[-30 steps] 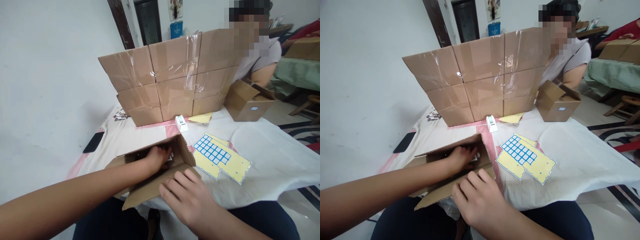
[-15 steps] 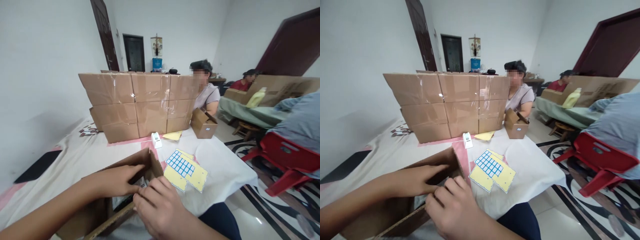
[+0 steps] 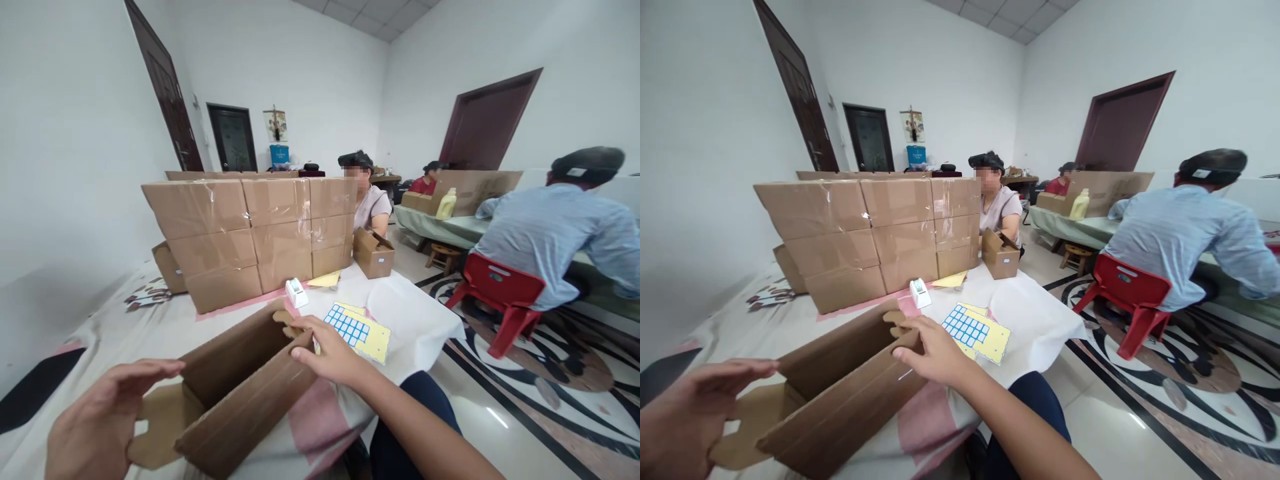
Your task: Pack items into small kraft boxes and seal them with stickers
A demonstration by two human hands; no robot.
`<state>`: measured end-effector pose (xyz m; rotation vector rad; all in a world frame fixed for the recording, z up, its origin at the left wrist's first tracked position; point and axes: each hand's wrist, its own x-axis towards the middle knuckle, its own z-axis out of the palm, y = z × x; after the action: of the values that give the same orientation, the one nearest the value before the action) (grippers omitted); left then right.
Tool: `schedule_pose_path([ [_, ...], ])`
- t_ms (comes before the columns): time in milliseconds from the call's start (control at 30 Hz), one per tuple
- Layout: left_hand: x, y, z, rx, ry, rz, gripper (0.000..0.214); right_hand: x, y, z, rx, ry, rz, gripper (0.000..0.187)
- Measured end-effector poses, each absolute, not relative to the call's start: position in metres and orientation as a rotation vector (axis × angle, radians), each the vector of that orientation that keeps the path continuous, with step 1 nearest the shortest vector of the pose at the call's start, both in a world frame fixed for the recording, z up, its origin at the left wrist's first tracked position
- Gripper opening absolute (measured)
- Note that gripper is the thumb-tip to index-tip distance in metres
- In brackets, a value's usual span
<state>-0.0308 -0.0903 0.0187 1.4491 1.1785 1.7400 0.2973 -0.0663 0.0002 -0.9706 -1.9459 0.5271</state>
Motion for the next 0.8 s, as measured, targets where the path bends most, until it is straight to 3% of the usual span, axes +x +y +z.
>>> schedule_pose_path([
  [133, -0.021, -0.099, 0.028, 1.239, 0.865, 1.838, 0.053, 0.292, -0.064, -0.001, -0.876, -1.970, 0.460, 0.021],
  [233, -0.015, -0.094, 0.030, 1.297, 0.736, 1.822, 0.058, 0.290, -0.061, -0.001, -0.847, -1.985, 0.442, 0.016],
  [433, -0.015, -0.078, 0.030, 1.413, 0.610, 1.630, 0.080, 0.286, -0.059, -0.008, -0.788, -1.947, 0.451, 0.032],
  [800, 0.007, -0.072, 0.026, 1.502, 0.605, 1.779, 0.071, 0.283, -0.060, -0.007, -0.858, -1.925, 0.456, 0.045],
])
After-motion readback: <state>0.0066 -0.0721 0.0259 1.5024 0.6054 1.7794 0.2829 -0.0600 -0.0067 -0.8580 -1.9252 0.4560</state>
